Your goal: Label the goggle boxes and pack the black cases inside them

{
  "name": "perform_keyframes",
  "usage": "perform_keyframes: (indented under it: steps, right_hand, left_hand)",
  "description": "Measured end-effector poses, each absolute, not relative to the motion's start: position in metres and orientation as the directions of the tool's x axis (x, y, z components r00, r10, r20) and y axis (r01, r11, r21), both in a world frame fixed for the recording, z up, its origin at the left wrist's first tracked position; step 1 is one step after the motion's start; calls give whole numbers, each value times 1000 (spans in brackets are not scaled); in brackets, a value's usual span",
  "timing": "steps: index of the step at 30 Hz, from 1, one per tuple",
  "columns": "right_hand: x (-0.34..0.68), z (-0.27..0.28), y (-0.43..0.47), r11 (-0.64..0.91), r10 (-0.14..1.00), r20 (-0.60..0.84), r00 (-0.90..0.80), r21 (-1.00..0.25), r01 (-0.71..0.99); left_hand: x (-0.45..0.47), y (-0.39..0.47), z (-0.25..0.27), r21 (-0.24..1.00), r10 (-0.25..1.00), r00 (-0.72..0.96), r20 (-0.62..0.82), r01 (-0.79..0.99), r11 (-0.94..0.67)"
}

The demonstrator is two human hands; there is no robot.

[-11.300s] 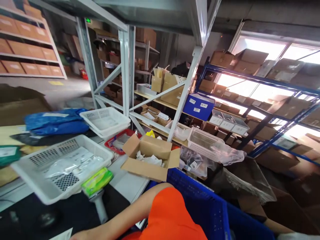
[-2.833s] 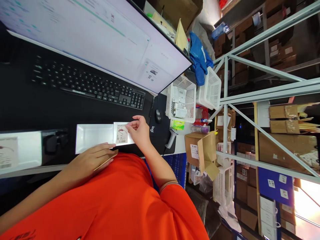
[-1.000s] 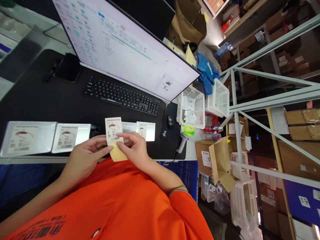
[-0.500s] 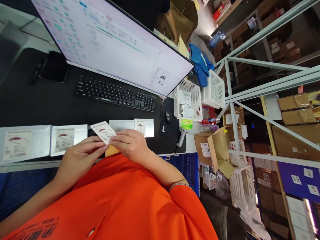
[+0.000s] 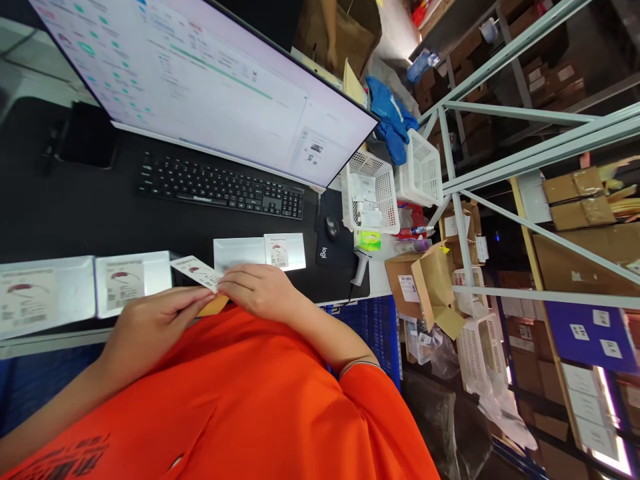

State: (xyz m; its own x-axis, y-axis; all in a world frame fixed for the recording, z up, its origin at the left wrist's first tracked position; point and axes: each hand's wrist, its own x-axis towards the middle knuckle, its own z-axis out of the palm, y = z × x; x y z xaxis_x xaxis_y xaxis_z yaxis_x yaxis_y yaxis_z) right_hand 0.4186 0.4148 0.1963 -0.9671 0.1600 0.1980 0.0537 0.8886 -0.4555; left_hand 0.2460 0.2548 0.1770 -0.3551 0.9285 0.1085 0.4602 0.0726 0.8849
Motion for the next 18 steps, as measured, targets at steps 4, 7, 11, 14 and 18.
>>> perform_keyframes:
  steps: [4, 7, 11, 14, 18]
  right_hand:
    - [417, 201, 413, 871, 209, 115, -971, -474, 131]
    - [418, 201, 410, 843, 231, 123, -965, -520, 136]
    - [421, 198, 408, 826, 218, 130, -967, -552, 112]
    - [423, 196, 408, 830, 212, 87, -973, -542, 132]
    - [424, 196, 405, 826, 223, 144, -964, -553, 108]
  left_hand:
    - [245, 254, 176, 892, 928, -363, 80, 442, 96]
    - [247, 252, 174, 900, 931, -359, 71, 425, 96]
    - [249, 250, 171, 915, 943, -325, 70, 398, 69]
    - [250, 248, 172, 930, 942, -320, 100, 366, 26]
    - [251, 249, 177, 928, 931, -324, 167, 371, -37]
